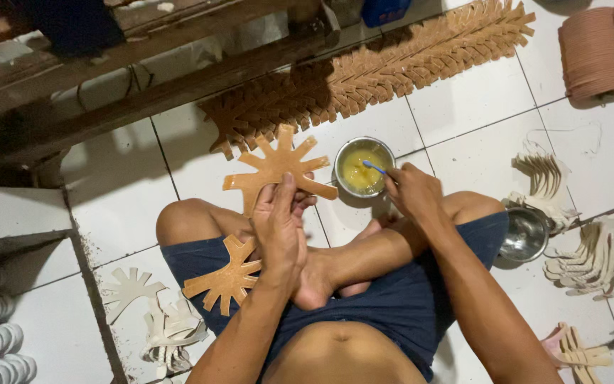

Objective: The person sits on the floor and repeatedly applies a yellow liquid to star-shaped wooden cutouts using a small brush. They dip the brush into a metal bowl, coat each cutout, and place it on the floor to dry. The process is repeated for multiple identical pieces.

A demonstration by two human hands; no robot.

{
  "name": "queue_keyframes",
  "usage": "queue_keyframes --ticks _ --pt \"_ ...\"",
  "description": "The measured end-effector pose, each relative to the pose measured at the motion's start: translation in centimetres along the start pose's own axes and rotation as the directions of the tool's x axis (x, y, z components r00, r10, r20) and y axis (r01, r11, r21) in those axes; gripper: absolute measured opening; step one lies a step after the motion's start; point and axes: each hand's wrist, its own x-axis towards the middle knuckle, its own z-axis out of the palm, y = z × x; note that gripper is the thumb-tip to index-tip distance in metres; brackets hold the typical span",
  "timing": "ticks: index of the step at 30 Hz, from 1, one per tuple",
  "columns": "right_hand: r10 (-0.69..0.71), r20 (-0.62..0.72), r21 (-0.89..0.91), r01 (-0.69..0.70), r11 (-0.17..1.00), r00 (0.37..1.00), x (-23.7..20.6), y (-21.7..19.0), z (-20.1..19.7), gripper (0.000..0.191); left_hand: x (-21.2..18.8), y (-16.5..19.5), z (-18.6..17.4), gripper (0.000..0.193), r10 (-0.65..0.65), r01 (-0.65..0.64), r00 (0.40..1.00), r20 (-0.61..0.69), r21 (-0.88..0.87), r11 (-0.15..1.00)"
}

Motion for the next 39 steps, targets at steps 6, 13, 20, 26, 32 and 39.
queue_keyframes --ticks 6,13,20,26,32,39 --pt "0.109 -0.083 -0.079 -0.115 0.99 0.991 -4.0 5.7 -6.8 0.035 0.9 -0.1 1.6 0.023 0.046 -0.046 0.999 0.025 0.006 0.999" --pt "0.208 -0.564 0.589 0.213 0.78 0.799 -10.6 2.5 -12.9 0.01 0.2 0.0 5.5 0.034 0.109 -0.116 0.993 0.048 0.172 0.978" --pt "0.115 -0.498 0.727 0.342 0.595 0.859 -10.6 -8.4 -11.7 0.025 -1.7 0.1 8.9 0.041 0.147 -0.161 0.982 0.116 0.123 0.979" --pt "0.162 -0.433 0.786 0.283 0.55 0.887 -9.6 -10.1 -11.8 0.026 -2.1 0.9 9.1 0.042 0.202 -0.212 0.972 0.118 0.083 0.974" --pt "0.118 -0.446 0.769 0.313 0.557 0.887 -10.2 -9.8 -11.6 0.023 -2.5 1.5 9.2 0.043 0.168 -0.177 0.979 0.113 0.076 0.981" --pt "0.112 -0.472 0.725 0.312 0.614 0.875 -10.2 -9.1 -10.7 0.024 -2.8 1.0 8.9 0.043 0.149 -0.158 0.981 0.126 0.06 0.986"
